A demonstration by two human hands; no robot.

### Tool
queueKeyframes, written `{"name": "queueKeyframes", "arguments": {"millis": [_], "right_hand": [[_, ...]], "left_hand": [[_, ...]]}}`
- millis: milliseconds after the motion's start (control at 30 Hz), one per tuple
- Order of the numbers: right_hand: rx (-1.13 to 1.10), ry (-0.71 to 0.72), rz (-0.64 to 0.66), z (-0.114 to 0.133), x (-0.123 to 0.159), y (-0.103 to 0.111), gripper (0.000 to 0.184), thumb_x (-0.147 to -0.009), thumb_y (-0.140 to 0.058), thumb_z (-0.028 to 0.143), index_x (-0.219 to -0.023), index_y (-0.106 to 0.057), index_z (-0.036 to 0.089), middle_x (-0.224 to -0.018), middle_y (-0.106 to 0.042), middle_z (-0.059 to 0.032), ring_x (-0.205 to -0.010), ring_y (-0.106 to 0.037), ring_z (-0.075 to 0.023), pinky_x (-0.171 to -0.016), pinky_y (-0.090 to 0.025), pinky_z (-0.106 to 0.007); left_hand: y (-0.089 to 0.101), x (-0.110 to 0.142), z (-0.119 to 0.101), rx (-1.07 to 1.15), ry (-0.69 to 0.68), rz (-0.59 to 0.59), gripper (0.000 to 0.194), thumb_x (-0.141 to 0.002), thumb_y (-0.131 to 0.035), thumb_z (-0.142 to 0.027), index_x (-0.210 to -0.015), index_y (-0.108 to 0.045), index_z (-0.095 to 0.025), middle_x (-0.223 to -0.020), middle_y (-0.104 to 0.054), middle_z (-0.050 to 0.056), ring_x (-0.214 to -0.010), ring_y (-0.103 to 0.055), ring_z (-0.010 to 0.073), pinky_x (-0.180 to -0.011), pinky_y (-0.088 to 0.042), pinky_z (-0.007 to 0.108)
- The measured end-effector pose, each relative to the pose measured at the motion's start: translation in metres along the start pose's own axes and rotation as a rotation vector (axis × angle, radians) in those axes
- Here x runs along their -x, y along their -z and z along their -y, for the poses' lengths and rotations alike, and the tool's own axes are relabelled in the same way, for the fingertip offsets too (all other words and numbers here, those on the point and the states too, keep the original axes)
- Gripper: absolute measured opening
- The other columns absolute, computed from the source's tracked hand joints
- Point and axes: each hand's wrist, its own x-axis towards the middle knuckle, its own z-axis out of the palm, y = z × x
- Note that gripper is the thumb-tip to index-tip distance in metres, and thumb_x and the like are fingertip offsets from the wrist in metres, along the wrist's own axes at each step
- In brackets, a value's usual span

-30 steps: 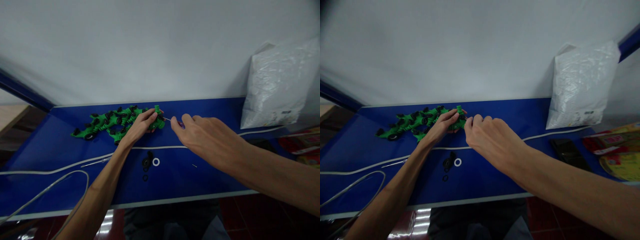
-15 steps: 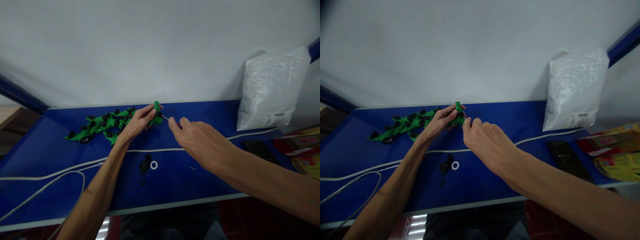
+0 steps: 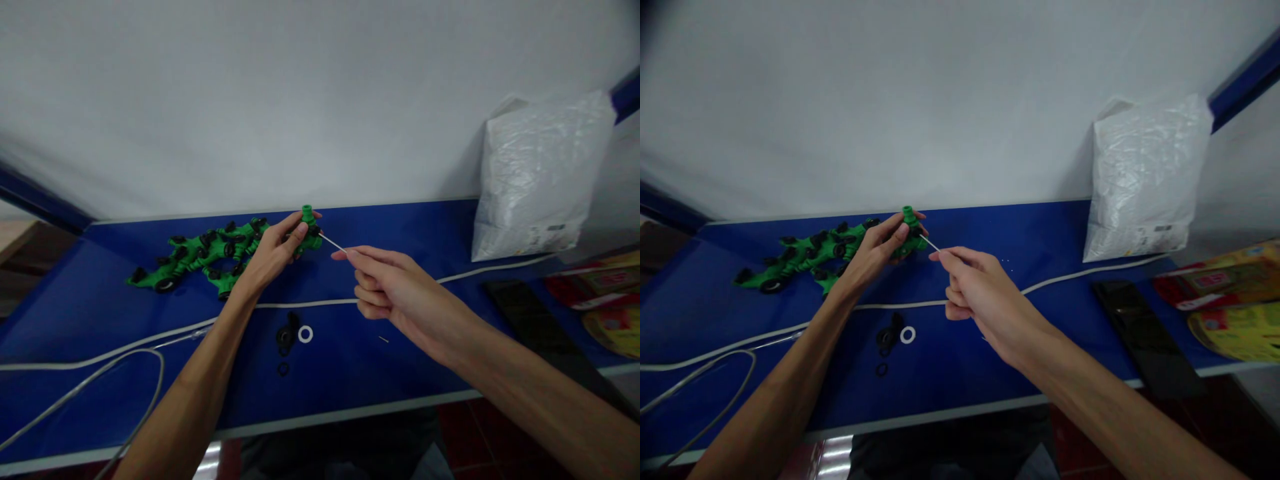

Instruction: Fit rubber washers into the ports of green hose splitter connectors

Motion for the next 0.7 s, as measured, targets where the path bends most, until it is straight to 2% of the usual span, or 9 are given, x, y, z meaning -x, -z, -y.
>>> {"name": "queueKeyframes", "arguments": {"millis": [67, 167, 267, 367, 433, 500, 567, 633, 700], "right_hand": [[0.286, 0.117, -0.056, -0.001, -0.001, 0.003, 0.019, -0.096, -0.057, 0.031, -0.108, -0.063, 0.017, -0.055, -0.035, 0.0105, -0.043, -0.030, -0.0071, -0.045, -0.027, -0.022], [0.944, 0.412, -0.149, -0.001, 0.001, 0.003, 0.017, -0.097, -0.052, 0.020, -0.109, -0.062, 0.016, -0.067, -0.056, 0.0009, -0.051, -0.051, -0.0126, -0.051, -0.037, -0.026], [1.636, 0.617, -0.176, 0.001, 0.008, -0.004, 0.037, -0.095, -0.039, 0.002, -0.123, -0.061, 0.008, -0.088, -0.066, -0.0136, -0.066, -0.063, -0.0215, -0.054, -0.041, -0.031], [1.985, 0.702, -0.117, 0.002, 0.013, -0.013, 0.052, -0.088, -0.033, -0.008, -0.136, -0.053, 0.000, -0.092, -0.067, -0.0194, -0.073, -0.068, -0.0261, -0.055, -0.045, -0.032], [2.008, 0.673, -0.045, 0.000, 0.012, -0.015, 0.056, -0.086, -0.033, -0.010, -0.140, -0.049, -0.002, -0.091, -0.067, -0.0190, -0.070, -0.068, -0.0251, -0.053, -0.045, -0.032], [1.896, 0.616, -0.029, -0.005, 0.008, -0.011, 0.057, -0.087, -0.036, -0.008, -0.143, -0.047, 0.000, -0.094, -0.068, -0.0181, -0.066, -0.067, -0.0231, -0.053, -0.044, -0.032], [1.633, 0.607, -0.080, -0.009, 0.003, -0.006, 0.046, -0.094, -0.039, 0.000, -0.138, -0.053, 0.004, -0.092, -0.069, -0.0140, -0.065, -0.065, -0.0208, -0.056, -0.044, -0.032], [1.276, 0.592, -0.137, -0.012, 0.000, -0.002, 0.033, -0.101, -0.040, 0.014, -0.124, -0.063, 0.009, -0.079, -0.067, -0.0071, -0.061, -0.061, -0.0174, -0.059, -0.042, -0.031], [0.900, 0.471, -0.139, -0.013, 0.000, -0.002, 0.029, -0.103, -0.043, 0.027, -0.112, -0.067, 0.014, -0.062, -0.057, 0.0008, -0.052, -0.053, -0.0141, -0.054, -0.038, -0.029]], "left_hand": [[0.001, 0.000, -0.001, -0.009, 0.016, 0.007, 0.053, -0.097, -0.048, -0.055, -0.136, -0.060, -0.023, -0.098, -0.067, 0.007, -0.063, -0.048, 0.0119, -0.051, -0.037, 0.021], [0.003, 0.000, -0.002, -0.020, 0.041, 0.040, 0.054, -0.096, -0.049, -0.055, -0.135, -0.061, -0.021, -0.098, -0.068, 0.008, -0.063, -0.050, 0.0123, -0.050, -0.037, 0.021], [0.006, -0.001, -0.001, -0.037, 0.052, 0.064, 0.054, -0.095, -0.050, -0.055, -0.134, -0.063, -0.019, -0.097, -0.069, 0.008, -0.065, -0.052, 0.0130, -0.050, -0.037, 0.021], [0.008, -0.001, 0.001, -0.040, 0.047, 0.070, 0.056, -0.095, -0.051, -0.056, -0.134, -0.063, -0.018, -0.096, -0.069, 0.008, -0.067, -0.054, 0.0138, -0.051, -0.036, 0.021], [0.009, -0.001, 0.002, -0.030, 0.046, 0.074, 0.056, -0.095, -0.051, -0.056, -0.134, -0.063, -0.017, -0.097, -0.069, 0.008, -0.066, -0.054, 0.0139, -0.050, -0.036, 0.021], [0.008, 0.000, 0.002, -0.031, 0.048, 0.074, 0.057, -0.094, -0.051, -0.056, -0.134, -0.063, -0.016, -0.096, -0.069, 0.008, -0.066, -0.054, 0.0141, -0.051, -0.036, 0.021], [0.006, 0.000, 0.002, -0.035, 0.041, 0.068, 0.057, -0.095, -0.051, -0.056, -0.133, -0.064, -0.016, -0.096, -0.070, 0.008, -0.068, -0.055, 0.0148, -0.052, -0.037, 0.021], [0.004, 0.000, 0.002, -0.043, 0.029, 0.065, 0.056, -0.095, -0.050, -0.056, -0.133, -0.064, -0.017, -0.100, -0.070, 0.009, -0.071, -0.057, 0.0157, -0.053, -0.038, 0.022], [0.003, 0.001, 0.001, -0.046, 0.016, 0.057, 0.055, -0.095, -0.049, -0.056, -0.132, -0.065, -0.018, -0.102, -0.070, 0.009, -0.074, -0.057, 0.0164, -0.053, -0.038, 0.022]]}}
